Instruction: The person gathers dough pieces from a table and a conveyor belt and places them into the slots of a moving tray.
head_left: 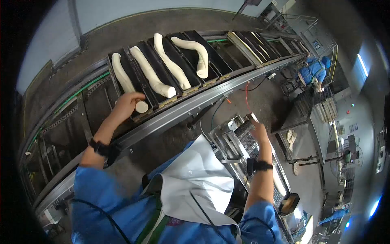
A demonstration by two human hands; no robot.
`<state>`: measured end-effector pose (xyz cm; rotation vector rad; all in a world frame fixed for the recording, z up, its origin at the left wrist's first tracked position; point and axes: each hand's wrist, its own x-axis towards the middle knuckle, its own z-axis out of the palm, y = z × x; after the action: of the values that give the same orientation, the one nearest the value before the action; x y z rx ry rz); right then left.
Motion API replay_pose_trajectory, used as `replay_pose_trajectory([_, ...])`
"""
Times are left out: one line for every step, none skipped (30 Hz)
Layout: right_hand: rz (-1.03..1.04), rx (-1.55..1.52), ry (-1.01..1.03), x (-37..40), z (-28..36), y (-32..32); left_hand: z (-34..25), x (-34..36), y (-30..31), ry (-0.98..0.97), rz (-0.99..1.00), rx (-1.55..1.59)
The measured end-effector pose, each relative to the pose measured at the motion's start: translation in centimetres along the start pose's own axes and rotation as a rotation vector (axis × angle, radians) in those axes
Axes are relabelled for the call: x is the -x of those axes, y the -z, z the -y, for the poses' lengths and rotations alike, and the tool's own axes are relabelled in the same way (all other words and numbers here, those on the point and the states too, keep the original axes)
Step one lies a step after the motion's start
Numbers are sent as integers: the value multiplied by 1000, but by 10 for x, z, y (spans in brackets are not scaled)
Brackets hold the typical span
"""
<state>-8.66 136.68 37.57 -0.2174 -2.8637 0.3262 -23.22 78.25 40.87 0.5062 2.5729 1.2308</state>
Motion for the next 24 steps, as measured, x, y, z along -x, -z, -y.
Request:
replay_pose_trajectory([48, 59, -131, 31, -9, 9, -7, 6, -2, 11, 13, 10])
replay_pose_trajectory([99, 118, -262, 58, -15, 18, -11, 11, -6, 25, 28, 19])
replay_pose_trajectory([137, 130, -324, 78, -47, 14, -17, 13, -7, 38, 40, 28])
replay_pose_trajectory([132, 117, -324, 87, -65, 13, -25, 17, -3, 1, 60, -55])
replay_pose_trajectory([127, 103, -325, 96, -83, 11, -35, 20, 2, -41, 79, -140])
replay_pose_trajectory([85, 63, -268, 100, -87, 18, -43, 19, 3, -84, 99, -226])
replay_pose_trajectory([78, 60, -270, 101, -86, 21, -31, 20, 3, -103, 117, -238])
replay_pose_trajectory([71, 57, -271, 102, -85, 24, -25, 17, 0, -103, 108, -371])
replay_pose_trajectory([101, 93, -337, 96, -89, 26, -27, 13, -2, -104, 98, -507])
replay_pose_trajectory([132, 131, -401, 90, -88, 26, -27, 8, -1, -105, 87, -640])
replay_pose_trajectory([136, 236, -431, 85, -98, 24, -30, 2, -2, -114, 92, -713])
replay_pose_trajectory([259, 322, -504, 74, -90, 31, -38, -2, 1, -103, 132, -797])
replay_pose_trajectory([380, 409, -573, 54, -66, 47, -47, -3, 6, -92, 170, -878])
replay_pose_trajectory([498, 498, -638, 39, -52, 58, -52, -4, 10, -80, 204, -958])
replay_pose_trajectory([409, 463, -575, 38, -63, 56, -51, -6, 8, -133, 170, -1040])
replay_pose_trajectory([325, 430, -507, 37, -70, 55, -44, -7, 5, -185, 135, -1120])
replay_pose_trajectory([183, 382, -457, 35, -77, 54, -36, -8, 3, -237, 99, -1199])
replay_pose_trajectory([35, 395, -386, 29, -88, 57, -31, -7, 3, -207, 45, -1138])
replay_pose_trajectory([-109, 413, -311, 20, -83, 68, -29, -6, 4, -181, -4, -1078])
replay_pose_trajectory([-131, 291, -389, 13, -82, 87, -29, -9, 2, -160, -52, -1021])
replay_pose_trajectory([-162, 171, -466, 2, -64, 115, -57, -7, 4, 9, -76, -1003])
replay_pose_trajectory([-337, 14, -449, -19, -77, 128, -76, -13, 6, 90, -127, -901])
replay_pose_trajectory([-412, -29, -376, -30, -65, 161, -92, -23, 9, 171, -175, -798])
replay_pose_trajectory([-460, -279, -305, -45, -80, 182, -106, -34, 9, 254, -221, -694])
